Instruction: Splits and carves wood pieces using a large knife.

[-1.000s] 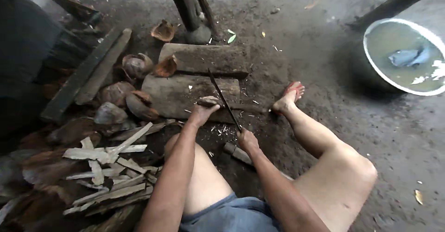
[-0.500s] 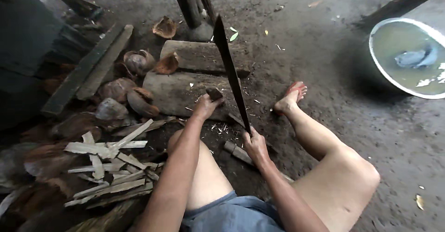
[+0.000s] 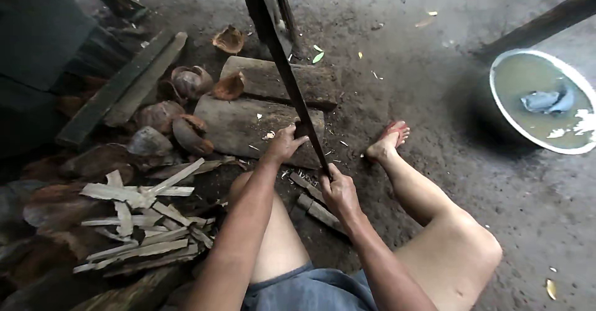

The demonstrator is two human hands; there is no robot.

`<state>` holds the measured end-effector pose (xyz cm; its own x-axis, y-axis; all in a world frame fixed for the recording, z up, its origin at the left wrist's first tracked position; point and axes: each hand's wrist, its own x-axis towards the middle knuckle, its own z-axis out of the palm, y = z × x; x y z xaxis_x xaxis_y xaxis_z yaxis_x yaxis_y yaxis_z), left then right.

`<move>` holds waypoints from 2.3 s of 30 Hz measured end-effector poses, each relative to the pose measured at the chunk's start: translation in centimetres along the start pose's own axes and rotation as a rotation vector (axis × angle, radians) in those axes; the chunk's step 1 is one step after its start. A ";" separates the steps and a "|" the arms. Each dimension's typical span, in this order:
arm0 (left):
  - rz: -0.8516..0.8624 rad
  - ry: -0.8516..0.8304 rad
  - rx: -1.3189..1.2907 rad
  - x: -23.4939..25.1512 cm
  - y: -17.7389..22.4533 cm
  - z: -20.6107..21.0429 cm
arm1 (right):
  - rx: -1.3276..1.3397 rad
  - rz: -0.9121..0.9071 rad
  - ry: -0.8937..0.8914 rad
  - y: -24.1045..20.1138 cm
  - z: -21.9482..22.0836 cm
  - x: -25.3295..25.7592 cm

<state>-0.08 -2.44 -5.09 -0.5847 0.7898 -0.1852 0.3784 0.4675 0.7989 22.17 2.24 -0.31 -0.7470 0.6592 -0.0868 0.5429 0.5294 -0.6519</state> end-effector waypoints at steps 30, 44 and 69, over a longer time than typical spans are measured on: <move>0.188 0.246 0.175 -0.7 7.9 -2.7 | -0.031 0.091 -0.045 -1.5 -6.5 0.4; 0.047 0.271 -0.019 -0.2 -0.2 -0.8 | -0.081 0.100 -0.031 -1.9 -6.0 1.5; -0.695 -0.050 -0.918 -0.6 -1.4 1.4 | 0.151 0.446 -0.387 6.5 3.7 0.6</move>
<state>0.69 -3.01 -6.87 -0.4255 0.4990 -0.7549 -0.6915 0.3589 0.6270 23.82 4.11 -7.36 -0.5608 0.5429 -0.6251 0.7962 0.1467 -0.5869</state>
